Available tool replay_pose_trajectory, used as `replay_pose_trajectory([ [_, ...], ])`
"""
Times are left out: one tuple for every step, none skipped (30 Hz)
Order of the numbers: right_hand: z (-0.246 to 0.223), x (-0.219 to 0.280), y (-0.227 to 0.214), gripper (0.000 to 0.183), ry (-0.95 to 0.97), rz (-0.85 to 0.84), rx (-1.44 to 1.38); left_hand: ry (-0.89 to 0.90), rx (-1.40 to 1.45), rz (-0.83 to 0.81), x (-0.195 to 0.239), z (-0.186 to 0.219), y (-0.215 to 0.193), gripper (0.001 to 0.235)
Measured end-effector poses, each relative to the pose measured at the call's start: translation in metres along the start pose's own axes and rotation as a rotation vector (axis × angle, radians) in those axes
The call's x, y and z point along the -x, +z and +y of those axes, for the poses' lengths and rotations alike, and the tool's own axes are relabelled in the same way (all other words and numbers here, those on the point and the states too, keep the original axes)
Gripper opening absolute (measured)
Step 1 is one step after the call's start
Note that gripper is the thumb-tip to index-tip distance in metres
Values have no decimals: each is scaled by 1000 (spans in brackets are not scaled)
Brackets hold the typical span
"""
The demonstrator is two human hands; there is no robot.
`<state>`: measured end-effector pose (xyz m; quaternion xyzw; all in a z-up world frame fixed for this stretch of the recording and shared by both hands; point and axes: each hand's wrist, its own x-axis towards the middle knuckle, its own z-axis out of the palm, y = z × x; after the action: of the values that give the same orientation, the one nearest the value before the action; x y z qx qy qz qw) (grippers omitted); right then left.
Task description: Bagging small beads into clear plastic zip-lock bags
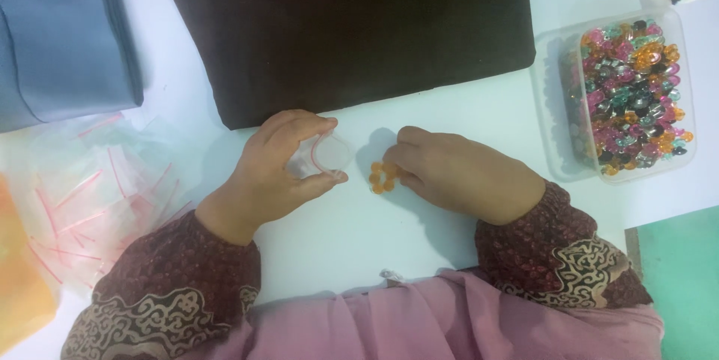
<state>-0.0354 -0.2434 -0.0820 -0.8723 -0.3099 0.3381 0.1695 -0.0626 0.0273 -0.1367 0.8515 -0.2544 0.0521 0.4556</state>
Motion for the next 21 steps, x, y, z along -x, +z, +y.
replay_pose_trajectory([
  [0,-1,1,19,-28,13,-15,-24,-5,-6,1,0,1,63],
  [0,-2,1,20,-57,27,-31,-48,-10,-12,1,-1,1,63],
  [-7,-3,-6,20,-56,26,-32,-49,-9,-13,-1,2,0,63],
  [-13,-5,-13,19,-48,-54,50,-55,67,17,-4,4,0,61],
  [-19,-8,-21,20,-44,-134,133,-63,140,50,-6,6,-2,62],
  [-20,-7,-22,20,-46,-136,134,-66,139,51,-5,6,-1,62],
  [-21,-6,-25,20,-55,-124,121,-89,135,26,-5,6,-2,63],
  [-22,-5,-27,20,-63,-112,108,-112,130,0,-5,5,-2,63],
  [-21,-4,-28,20,-67,-112,111,-113,127,3,-5,6,-3,63],
  [-20,-4,-29,20,-52,-95,130,-103,117,5,-6,6,-3,63],
  [-18,-2,-29,19,-34,-79,147,-96,110,4,-6,7,-3,63],
  [-17,-3,-27,19,-35,-82,147,-99,110,5,-4,7,-2,63],
  [-16,-4,-26,19,-36,-74,148,-104,109,-7,-5,6,-1,63],
  [-15,-4,-25,19,-37,-65,149,-109,107,-19,-5,5,-1,63],
  [-15,-6,-25,19,-38,-66,150,-110,107,-17,-6,5,-1,63],
  [-15,-8,-24,19,-43,-64,159,-115,118,-20,-7,5,-1,63],
  [-16,-9,-24,18,-48,-61,165,-120,128,-24,-8,5,-1,62],
  [-15,-7,-22,18,-49,-61,165,-121,128,-24,-6,5,-1,62],
  [-14,-6,-21,19,-49,-48,162,-140,107,-52,-5,4,-1,63],
  [-13,-5,-21,19,-50,-34,159,-159,86,-80,-4,3,-2,65],
  [-15,-5,-22,19,-57,-30,165,-158,79,-73,-4,3,-1,65],
])
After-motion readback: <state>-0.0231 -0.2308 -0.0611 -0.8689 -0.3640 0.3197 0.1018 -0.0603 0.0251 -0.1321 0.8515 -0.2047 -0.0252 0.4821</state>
